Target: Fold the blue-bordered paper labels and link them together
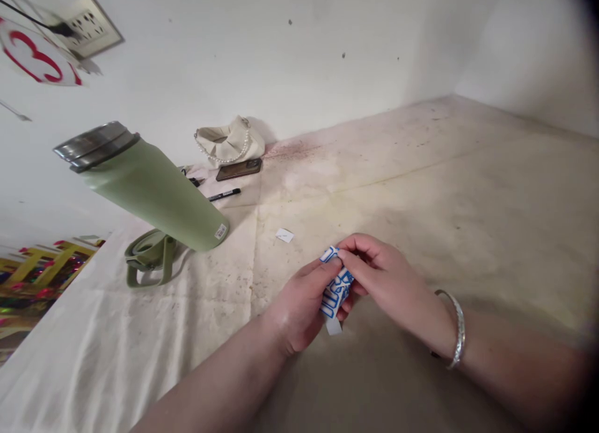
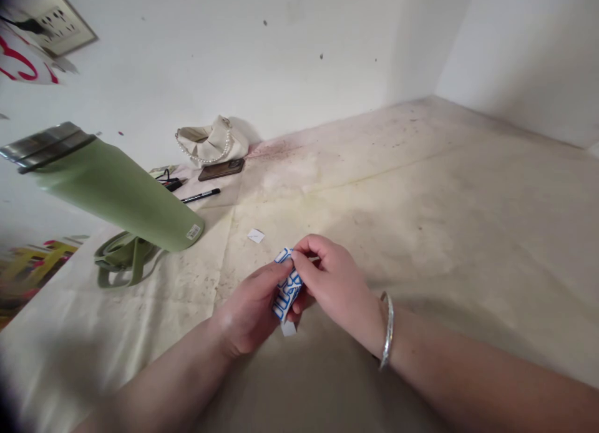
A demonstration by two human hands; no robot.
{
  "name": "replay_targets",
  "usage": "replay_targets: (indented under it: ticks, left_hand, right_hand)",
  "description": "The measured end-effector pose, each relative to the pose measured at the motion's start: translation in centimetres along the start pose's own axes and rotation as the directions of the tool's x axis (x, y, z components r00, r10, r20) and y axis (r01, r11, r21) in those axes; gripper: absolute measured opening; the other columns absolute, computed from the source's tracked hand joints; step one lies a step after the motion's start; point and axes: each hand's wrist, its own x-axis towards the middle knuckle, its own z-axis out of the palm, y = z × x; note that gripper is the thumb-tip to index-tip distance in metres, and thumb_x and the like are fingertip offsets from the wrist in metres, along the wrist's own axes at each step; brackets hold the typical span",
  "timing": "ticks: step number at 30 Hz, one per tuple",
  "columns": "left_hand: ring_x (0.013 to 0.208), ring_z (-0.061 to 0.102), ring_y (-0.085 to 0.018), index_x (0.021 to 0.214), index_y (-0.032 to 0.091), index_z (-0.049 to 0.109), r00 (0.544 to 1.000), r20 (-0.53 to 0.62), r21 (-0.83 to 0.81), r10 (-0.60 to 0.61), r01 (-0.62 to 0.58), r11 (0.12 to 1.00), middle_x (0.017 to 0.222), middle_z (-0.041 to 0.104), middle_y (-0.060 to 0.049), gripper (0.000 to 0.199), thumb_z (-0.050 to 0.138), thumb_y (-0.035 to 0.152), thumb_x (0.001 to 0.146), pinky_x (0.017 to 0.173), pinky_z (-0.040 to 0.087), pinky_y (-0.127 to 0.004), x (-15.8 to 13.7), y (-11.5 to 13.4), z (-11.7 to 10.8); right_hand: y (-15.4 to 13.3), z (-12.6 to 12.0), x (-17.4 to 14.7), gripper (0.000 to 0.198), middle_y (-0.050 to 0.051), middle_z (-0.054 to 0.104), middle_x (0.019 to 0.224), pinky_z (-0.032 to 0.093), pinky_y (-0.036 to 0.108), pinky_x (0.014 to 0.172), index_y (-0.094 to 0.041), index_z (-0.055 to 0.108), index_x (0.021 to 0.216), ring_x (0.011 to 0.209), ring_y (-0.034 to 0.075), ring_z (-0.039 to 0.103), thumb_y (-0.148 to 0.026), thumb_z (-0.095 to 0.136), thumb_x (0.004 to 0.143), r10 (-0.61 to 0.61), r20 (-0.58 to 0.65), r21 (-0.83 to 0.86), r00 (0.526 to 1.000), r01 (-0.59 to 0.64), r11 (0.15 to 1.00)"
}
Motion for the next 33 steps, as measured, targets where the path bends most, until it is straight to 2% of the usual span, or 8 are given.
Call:
replay_targets:
  ticks: [20, 26, 33]
  left_hand:
    - [0.050, 0.047, -0.009, 0.086, 0.013, 0.055, 1.000, 0.006, 0.028, 0.025, -0.025, 0.999, 0.059, 0.054, -0.001, 0.037, 0.057, 0.049, 0.080, 0.046, 0.034, -0.020, -0.1, -0.1, 0.0]
    - [0.051, 0.047, -0.009, 0.084, 0.013, 0.055, 1.000, -0.004, 0.027, 0.022, -0.022, 0.999, 0.059, 0.054, -0.001, 0.036, 0.057, 0.049, 0.080, 0.047, 0.035, -0.020, -0.1, -0.2, 0.0]
    - [0.050, 0.048, -0.010, 0.084, 0.013, 0.055, 1.000, -0.016, 0.043, 0.027, -0.026, 0.999, 0.059, 0.055, -0.002, 0.036, 0.056, 0.049, 0.080, 0.047, 0.036, -0.021, -0.1, -0.3, 0.0]
  right_hand:
    - [0.7, 0.0, 0.2, 0.012, -0.005, 0.056, 0.050, 0.048, 0.026, 0.038, -0.024, 0.049, 0.082, 0.039, 0.014, 0.058, -0.035, 0.047, 0.086, 0.016, 0.031, 0.079, 0.999, -0.018, 0.997]
    - [1.0, -0.1, 0.3, 0.015, -0.005, 0.057, 0.052, 0.050, 0.028, 0.040, -0.024, 0.049, 0.085, 0.040, 0.015, 0.059, -0.039, 0.047, 0.086, 0.056, 0.051, 0.124, 0.997, -0.062, 0.990]
    - [1.1, -0.1, 0.4, 0.012, -0.004, 0.059, 0.054, 0.051, 0.028, 0.042, -0.024, 0.048, 0.084, 0.042, 0.016, 0.060, -0.035, 0.045, 0.086, 0.084, 0.083, 0.137, 0.993, -0.095, 0.986]
